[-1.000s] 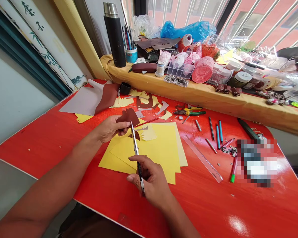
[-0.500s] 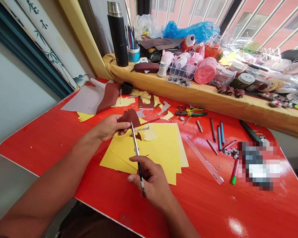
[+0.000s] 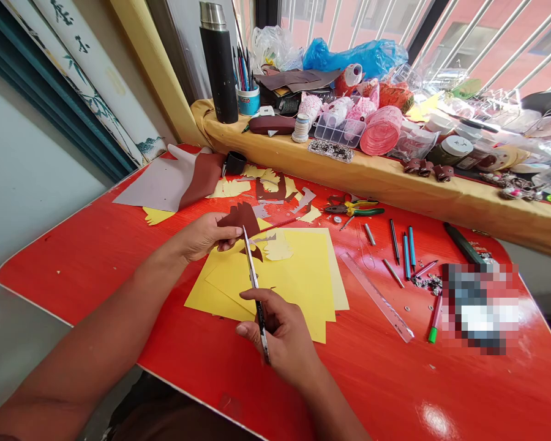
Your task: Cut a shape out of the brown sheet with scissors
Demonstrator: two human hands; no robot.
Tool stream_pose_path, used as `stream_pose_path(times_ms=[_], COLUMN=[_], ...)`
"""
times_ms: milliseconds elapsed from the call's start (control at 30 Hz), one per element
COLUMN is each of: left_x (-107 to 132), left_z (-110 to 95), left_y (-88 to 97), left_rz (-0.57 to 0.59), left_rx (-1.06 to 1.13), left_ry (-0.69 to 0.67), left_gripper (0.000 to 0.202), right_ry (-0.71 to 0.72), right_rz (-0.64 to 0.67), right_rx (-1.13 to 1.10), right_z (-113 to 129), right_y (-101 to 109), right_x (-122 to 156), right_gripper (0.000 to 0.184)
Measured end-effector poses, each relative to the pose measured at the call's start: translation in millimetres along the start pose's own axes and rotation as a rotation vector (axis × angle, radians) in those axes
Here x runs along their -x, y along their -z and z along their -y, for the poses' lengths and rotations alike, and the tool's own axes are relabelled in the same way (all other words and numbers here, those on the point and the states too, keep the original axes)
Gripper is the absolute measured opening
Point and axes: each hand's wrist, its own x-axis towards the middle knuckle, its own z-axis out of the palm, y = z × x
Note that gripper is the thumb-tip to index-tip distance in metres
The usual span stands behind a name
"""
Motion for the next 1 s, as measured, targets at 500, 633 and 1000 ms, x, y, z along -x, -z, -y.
stream_pose_path(times_ms=[500,633,1000], left_x=[-0.1,0.0,-2.3], left_z=[2.7,1.0,6.8], left_y=[1.1,0.4,0.9], left_rz=[0.031,0.032,0.04], left_rx=[-0.001,0.028,0.045], left_ry=[0.028,0.055,0.046], left_gripper=[0.023,0.024,0.029], right_ry=[-0.014,-0.022,-0.06], right_rz=[-0.001,-0.007,0.001], right_rx=[-0.008,0.009,-0.018], right_z=[-0.2,-0.6,0.0], right_y=[-0.2,0.6,-1.7], right_x=[-0.7,-1.5,-0.2], right_gripper=[0.06,0.061,0.062])
